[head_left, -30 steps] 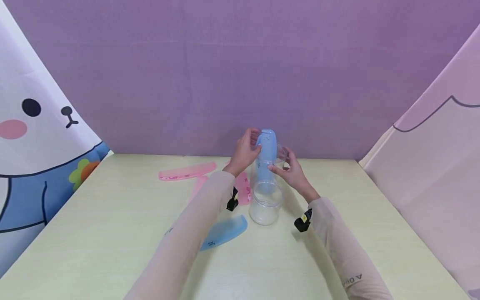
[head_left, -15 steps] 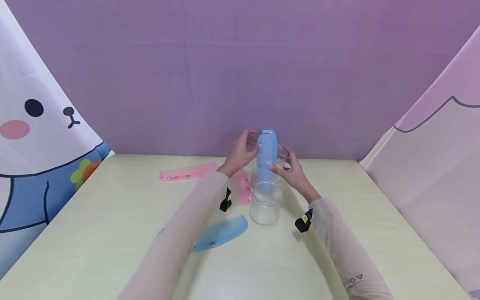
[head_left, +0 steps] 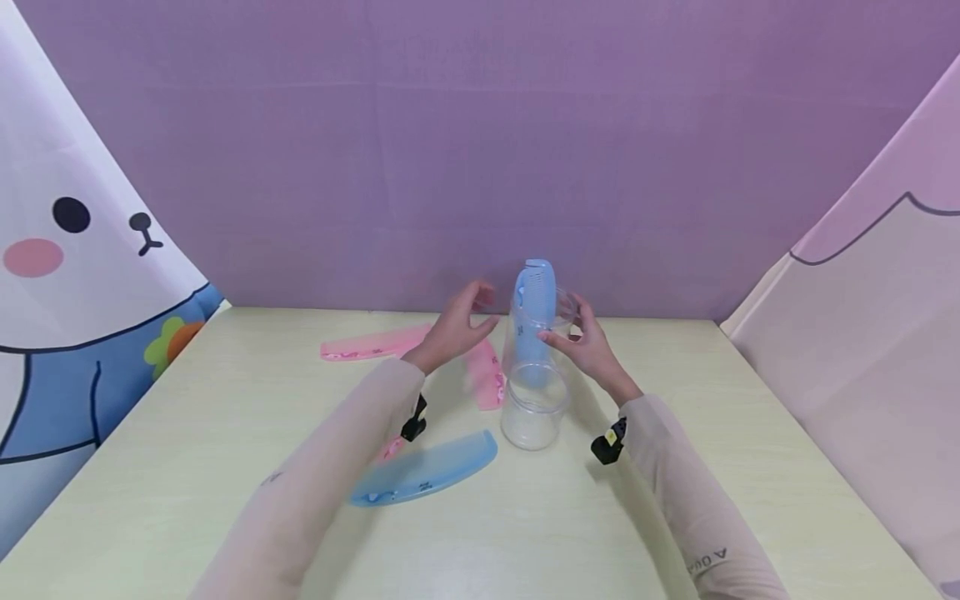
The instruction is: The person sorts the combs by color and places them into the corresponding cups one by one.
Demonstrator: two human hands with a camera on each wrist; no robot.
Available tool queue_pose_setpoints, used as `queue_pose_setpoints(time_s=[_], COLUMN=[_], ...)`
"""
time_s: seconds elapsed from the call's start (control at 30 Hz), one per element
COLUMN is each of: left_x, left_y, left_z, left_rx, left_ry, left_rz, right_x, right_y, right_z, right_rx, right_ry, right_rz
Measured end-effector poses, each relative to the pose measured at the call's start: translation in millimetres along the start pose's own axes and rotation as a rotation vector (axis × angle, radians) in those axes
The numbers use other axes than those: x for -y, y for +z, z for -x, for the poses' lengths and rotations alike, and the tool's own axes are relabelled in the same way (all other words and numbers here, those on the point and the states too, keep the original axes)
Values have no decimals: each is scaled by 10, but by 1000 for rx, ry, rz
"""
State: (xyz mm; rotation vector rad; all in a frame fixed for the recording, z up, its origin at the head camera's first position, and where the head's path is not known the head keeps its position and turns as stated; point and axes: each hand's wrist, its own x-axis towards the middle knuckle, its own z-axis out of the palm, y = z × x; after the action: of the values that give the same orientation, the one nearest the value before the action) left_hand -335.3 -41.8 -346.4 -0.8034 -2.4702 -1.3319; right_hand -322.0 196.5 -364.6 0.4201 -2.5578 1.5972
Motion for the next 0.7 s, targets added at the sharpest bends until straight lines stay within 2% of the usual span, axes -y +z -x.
queue_pose_setpoints(time_s=[0.27, 0.47, 0.7], left_x=[136, 176, 159], left_y=[4, 19, 18], left_z=[319, 557, 785], left_rx=[128, 215, 304], left_ry=[-36, -36, -100], left_rz=[-62, -81, -118], right_x=[51, 14, 10], right_y=[6, 12, 12], right_z=[21, 9, 9], right_rx=[4, 0, -5], right_ry=[7, 10, 14], right_rz=[-9, -5, 9])
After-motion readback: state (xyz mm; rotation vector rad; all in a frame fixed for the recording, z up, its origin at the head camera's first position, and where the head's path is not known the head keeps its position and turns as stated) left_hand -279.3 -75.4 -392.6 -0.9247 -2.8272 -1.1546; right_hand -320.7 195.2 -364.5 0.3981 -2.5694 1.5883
